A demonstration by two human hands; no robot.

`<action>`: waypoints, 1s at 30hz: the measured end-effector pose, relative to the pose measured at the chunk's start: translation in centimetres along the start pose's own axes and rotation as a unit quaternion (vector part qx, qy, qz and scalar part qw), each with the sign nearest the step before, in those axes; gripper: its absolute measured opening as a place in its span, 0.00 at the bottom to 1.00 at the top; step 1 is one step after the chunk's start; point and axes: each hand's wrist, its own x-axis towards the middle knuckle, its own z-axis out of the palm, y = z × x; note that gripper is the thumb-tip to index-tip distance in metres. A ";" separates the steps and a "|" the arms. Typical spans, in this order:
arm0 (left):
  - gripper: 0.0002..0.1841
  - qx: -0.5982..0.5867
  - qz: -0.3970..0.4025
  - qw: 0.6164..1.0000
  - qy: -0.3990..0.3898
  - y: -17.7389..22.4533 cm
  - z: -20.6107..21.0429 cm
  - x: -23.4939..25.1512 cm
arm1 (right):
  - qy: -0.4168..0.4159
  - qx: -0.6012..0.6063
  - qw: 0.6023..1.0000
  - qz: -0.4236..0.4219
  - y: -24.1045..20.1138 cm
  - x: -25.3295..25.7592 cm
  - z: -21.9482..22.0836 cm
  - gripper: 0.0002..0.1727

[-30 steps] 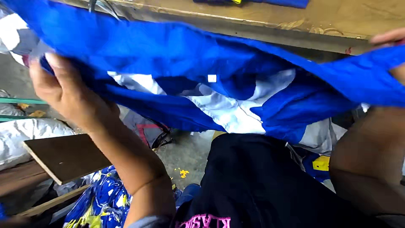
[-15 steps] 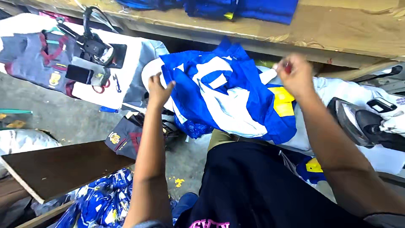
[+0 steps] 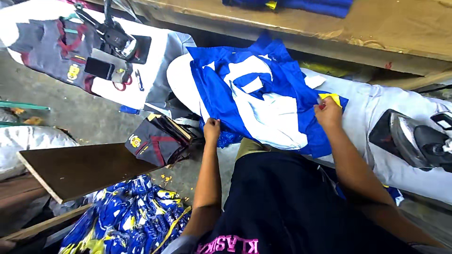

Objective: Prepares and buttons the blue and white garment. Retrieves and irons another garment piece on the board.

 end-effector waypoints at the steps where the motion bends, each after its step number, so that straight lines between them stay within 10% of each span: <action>1: 0.19 -0.029 0.002 0.999 0.013 -0.5 -0.5 0.1 | 0.035 0.013 0.999 0.002 0.8 0.4 -1.1 0.22; 8: 0.19 -0.163 -0.046 0.978 0.119 -3.1 -3.9 -0.1 | 0.142 0.025 0.987 0.070 2.8 0.7 -5.1 0.22; 14: 0.16 -0.082 0.072 0.990 0.094 -0.9 -1.9 -3.5 | 0.182 0.080 0.979 -0.036 0.9 -2.1 -3.6 0.21; 19: 0.16 -0.066 0.189 0.977 0.070 0.8 1.3 -4.3 | 0.055 0.082 0.981 -0.168 -2.0 -4.0 -0.3 0.18; 30: 0.21 -0.005 0.079 0.994 0.075 1.0 4.3 -1.5 | -0.053 -0.058 0.982 -0.170 2.6 -2.0 6.0 0.12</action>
